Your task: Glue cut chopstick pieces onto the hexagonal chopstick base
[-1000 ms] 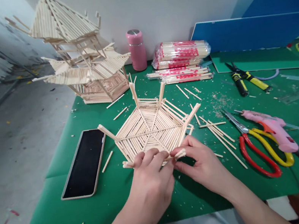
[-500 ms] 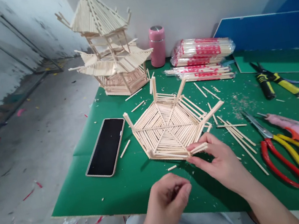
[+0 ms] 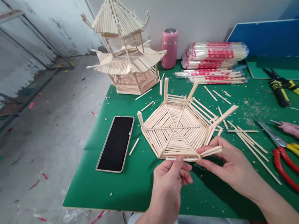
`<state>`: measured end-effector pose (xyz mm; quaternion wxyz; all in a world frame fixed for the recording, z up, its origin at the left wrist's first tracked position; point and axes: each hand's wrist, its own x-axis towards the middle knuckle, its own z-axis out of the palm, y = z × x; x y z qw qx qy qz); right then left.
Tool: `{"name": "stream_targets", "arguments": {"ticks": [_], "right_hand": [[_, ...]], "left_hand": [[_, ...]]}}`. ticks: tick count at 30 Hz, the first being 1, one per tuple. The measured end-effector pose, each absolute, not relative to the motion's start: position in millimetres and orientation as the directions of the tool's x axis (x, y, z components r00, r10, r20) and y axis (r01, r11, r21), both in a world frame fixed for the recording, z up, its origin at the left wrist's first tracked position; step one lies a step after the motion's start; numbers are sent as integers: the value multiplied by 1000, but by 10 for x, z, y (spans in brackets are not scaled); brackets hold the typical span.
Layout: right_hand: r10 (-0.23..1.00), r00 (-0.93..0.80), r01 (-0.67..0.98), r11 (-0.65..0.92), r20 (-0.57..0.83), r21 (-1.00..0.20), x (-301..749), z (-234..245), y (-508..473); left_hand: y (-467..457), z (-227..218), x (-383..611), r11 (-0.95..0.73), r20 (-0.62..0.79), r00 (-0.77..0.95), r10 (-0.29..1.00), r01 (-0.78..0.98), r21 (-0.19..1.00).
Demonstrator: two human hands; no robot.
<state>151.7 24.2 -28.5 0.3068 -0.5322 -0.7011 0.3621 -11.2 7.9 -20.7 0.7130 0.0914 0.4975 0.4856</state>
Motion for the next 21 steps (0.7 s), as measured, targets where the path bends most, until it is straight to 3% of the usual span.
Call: {"name": "stream_targets", "arguments": {"ticks": [21], "right_hand": [[975, -220, 545, 129, 7, -828, 1470, -166, 275]], "left_hand": [[105, -291, -147, 520, -603, 63, 795, -581, 626]]}}
